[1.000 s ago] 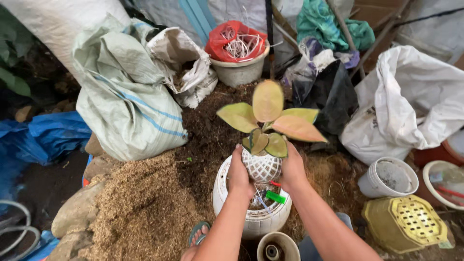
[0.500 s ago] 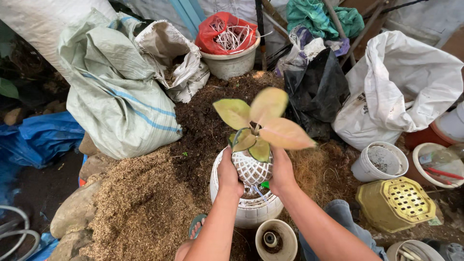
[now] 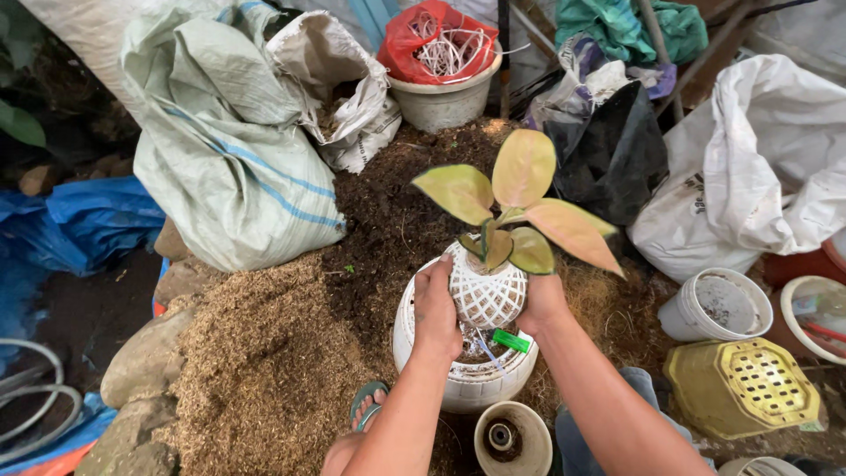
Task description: The person wraps a white plastic string around a spherical root ball containing a small plant, securing it into a lattice pattern. They use scissors to trim excess string and rotate the ball to adjust the wrapping.
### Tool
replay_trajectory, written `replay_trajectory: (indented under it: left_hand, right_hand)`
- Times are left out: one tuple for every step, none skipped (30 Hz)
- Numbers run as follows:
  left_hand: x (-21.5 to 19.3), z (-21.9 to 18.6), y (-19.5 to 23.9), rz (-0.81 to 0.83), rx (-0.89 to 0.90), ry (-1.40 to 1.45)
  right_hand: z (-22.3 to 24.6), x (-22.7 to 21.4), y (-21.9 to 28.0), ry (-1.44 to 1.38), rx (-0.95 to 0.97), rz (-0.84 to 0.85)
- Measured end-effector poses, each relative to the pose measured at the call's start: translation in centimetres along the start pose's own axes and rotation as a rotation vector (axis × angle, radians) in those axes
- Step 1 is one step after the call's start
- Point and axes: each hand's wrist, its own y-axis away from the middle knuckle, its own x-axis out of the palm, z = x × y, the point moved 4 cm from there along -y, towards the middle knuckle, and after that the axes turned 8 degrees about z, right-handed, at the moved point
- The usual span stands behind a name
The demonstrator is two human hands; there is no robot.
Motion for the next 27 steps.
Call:
replay_trajectory:
  left_hand:
    - [0.0, -0.2, 0.1, -0.021, -0.002, -0.02]
    - [0.2, -0.5, 0.3, -0.016, 0.003, 0.025]
    - [0.4, -0.7, 0.3, -0.006, 0.006, 0.068]
    - [0.6, -0.9, 0.5, 0.004, 0.009, 0.111]
    - [0.8, -1.0, 0.7, 0.02, -0.007, 0.169]
    - [0.9, -1.0, 1.0, 0.035, -0.023, 0.228]
    - [1.2, -1.1, 1.1, 0.053, -0.04, 0.286]
    - [1.3, -1.1, 1.2, 0.046, -0.056, 0.281]
    - [1.2, -1.1, 1.3, 0.037, -0.072, 0.275]
    - [1.1, -1.0, 1.4, 0.028, -0.088, 0.269]
    - [1.2, -1.0, 1.4, 0.066, -0.082, 0.28]
    - [1.3, -1.0, 1.3, 0.105, -0.076, 0.292]
    - [1.3, -1.0, 1.1, 0.145, -0.071, 0.301]
    - [1.1, -0.9, 1.1, 0.139, -0.07, 0.306]
    - [0.9, -0.9, 1.0, 0.135, -0.067, 0.31]
    - [0.8, -0.8, 0.9, 0.132, -0.064, 0.314]
    - [0.6, -0.7, 0.9, 0.139, -0.061, 0.319]
    - [0.5, -0.5, 0.9, 0.146, -0.057, 0.324]
    - [0.4, -0.4, 0.8, 0.155, -0.051, 0.33]
    - [0.3, -0.2, 0.8, 0.142, -0.06, 0.325]
    - [0.1, 0.0, 0.7, 0.127, -0.07, 0.319]
    - [-0.1, 0.2, 0.6, 0.113, -0.081, 0.314]
    - [-0.1, 0.4, 0.4, 0.116, -0.089, 0.308]
    - [0.0, 0.6, 0.1, 0.119, -0.097, 0.302]
    - [-0.1, 0.9, 0.0, 0.118, -0.108, 0.296]
    - [-0.3, 1.1, -0.2, 0.092, -0.115, 0.293]
    - [-0.4, 1.3, -0.4, 0.065, -0.122, 0.29]
  right_hand:
    - [-0.1, 0.1, -0.1, 0.009, -0.037, 0.028]
    - [-0.3, 0.1, 0.0, 0.018, -0.074, 0.056]
    - [-0.3, 0.1, 0.0, 0.026, -0.116, 0.082]
    - [-0.6, 0.1, 0.0, -0.006, -0.112, 0.11]
    - [-0.9, 0.2, 0.2, -0.041, -0.11, 0.136]
    - [-1.1, 0.2, 0.4, -0.075, -0.108, 0.163]
    - [-1.0, -0.1, 0.6, -0.045, -0.166, 0.11]
    - [-0.9, -0.3, 0.9, -0.015, -0.224, 0.057]
    - [-0.9, -0.6, 1.2, 0.014, -0.281, 0.005]
    - [-1.1, -0.4, 1.3, -0.019, -0.262, 0.064]
    - [-1.2, -0.2, 1.3, -0.052, -0.243, 0.125]
    - [-1.3, -0.1, 1.3, -0.085, -0.225, 0.186]
    - [-1.5, -0.2, 1.3, -0.081, -0.219, 0.183]
    - [-1.6, -0.4, 1.3, -0.082, -0.22, 0.188]
    - [-1.8, -0.6, 1.2, -0.075, -0.221, 0.178]
    - [-2.0, -0.9, 1.2, -0.073, -0.218, 0.152]
    - [-2.1, -1.3, 1.3, -0.074, -0.211, 0.126]
    - [-2.4, -1.6, 1.3, -0.069, -0.211, 0.101]
    - [-2.5, -1.8, 1.2, -0.066, -0.208, 0.081]
    - [-2.5, -1.9, 1.0, -0.058, -0.205, 0.066]
    - [-2.5, -1.9, 1.0, -0.054, -0.204, 0.056]
    - [-2.5, -1.9, 0.8, -0.052, -0.2, 0.046]
    - [-2.4, -1.7, 0.7, -0.051, -0.196, 0.036]
    - [-2.2, -1.6, 0.7, -0.045, -0.194, 0.025]
    - [-2.1, -1.4, 0.7, -0.04, -0.177, 0.02]
    - [-2.0, -1.2, 0.8, -0.033, -0.155, 0.009]
    - [-1.9, -0.9, 0.7, -0.023, -0.127, 0.006]
